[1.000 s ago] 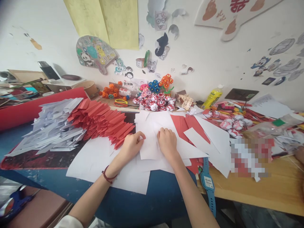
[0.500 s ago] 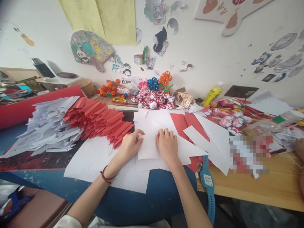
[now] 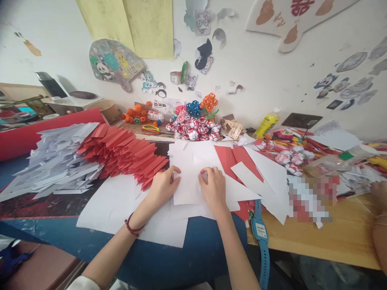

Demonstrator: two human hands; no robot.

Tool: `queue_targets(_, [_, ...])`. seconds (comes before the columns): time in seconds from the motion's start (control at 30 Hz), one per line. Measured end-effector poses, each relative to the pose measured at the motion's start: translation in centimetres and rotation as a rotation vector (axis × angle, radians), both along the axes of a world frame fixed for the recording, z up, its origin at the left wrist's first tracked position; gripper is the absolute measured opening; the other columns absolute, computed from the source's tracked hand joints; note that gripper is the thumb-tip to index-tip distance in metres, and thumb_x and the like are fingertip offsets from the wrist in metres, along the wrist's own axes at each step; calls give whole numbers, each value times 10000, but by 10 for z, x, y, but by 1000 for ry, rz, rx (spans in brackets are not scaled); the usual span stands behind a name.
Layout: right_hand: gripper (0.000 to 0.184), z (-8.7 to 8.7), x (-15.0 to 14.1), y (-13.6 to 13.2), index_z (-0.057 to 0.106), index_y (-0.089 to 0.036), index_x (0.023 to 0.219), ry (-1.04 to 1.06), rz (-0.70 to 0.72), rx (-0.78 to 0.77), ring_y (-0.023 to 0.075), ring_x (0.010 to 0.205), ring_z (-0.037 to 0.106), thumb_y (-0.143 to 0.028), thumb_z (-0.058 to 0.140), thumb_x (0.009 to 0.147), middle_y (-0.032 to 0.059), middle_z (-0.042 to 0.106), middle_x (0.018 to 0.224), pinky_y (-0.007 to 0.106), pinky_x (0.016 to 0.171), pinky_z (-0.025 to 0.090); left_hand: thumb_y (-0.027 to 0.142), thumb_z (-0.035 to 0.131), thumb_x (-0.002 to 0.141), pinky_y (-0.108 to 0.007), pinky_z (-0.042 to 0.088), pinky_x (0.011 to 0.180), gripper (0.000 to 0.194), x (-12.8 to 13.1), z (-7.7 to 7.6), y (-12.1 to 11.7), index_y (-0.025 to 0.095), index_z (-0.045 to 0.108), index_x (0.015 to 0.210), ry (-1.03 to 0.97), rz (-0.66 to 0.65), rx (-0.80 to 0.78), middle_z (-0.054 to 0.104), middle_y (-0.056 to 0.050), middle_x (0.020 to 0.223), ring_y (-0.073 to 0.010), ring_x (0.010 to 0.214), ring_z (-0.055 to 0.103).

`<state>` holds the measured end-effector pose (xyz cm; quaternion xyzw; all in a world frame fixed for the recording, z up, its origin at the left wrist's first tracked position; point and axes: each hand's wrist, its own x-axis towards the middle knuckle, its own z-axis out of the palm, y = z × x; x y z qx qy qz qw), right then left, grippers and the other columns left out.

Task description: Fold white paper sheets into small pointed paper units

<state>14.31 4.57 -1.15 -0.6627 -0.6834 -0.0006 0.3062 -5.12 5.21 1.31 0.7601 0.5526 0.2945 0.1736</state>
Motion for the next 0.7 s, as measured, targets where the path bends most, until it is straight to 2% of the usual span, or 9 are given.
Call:
queue_targets(0.13, [302, -4, 0, -12, 638, -187, 1144, 164, 14, 78, 242, 1133, 546, -280, 551, 870, 92, 609, 1211, 382, 977, 424, 154, 472, 836, -237, 316, 582, 202, 0, -3, 1, 200, 565, 1010, 37, 1, 7, 484, 41, 541, -158, 545, 501])
queue_targets(0.3, [392, -7, -8, -25, 602, -162, 1255, 183, 25, -20, 261, 1284, 474, -312, 497, 909, 91, 514, 1394, 424, 1070, 391, 149, 460, 850, -242, 312, 581, 217, 0, -4, 2, 197, 562, 1036, 78, 1, 34, 540, 13, 602, -174, 599, 543])
queue_targets(0.5, [453, -5, -9, -22, 524, -144, 1344, 132, 36, -92, 249, 1352, 394, -297, 475, 921, 81, 468, 1433, 438, 1114, 352, 130, 438, 860, -248, 326, 602, 224, 0, -3, 0, 189, 566, 1034, 96, -41, 23, 556, 2, 611, -188, 634, 563])
queue_targets(0.7, [455, -7, -8, -20, 519, -138, 1350, 89, 45, -120, 254, 1368, 367, -285, 459, 924, 84, 458, 1439, 444, 1114, 351, 102, 414, 851, -247, 327, 595, 241, -1, -1, -2, 185, 561, 1023, 79, -64, 19, 541, 6, 600, -184, 619, 551])
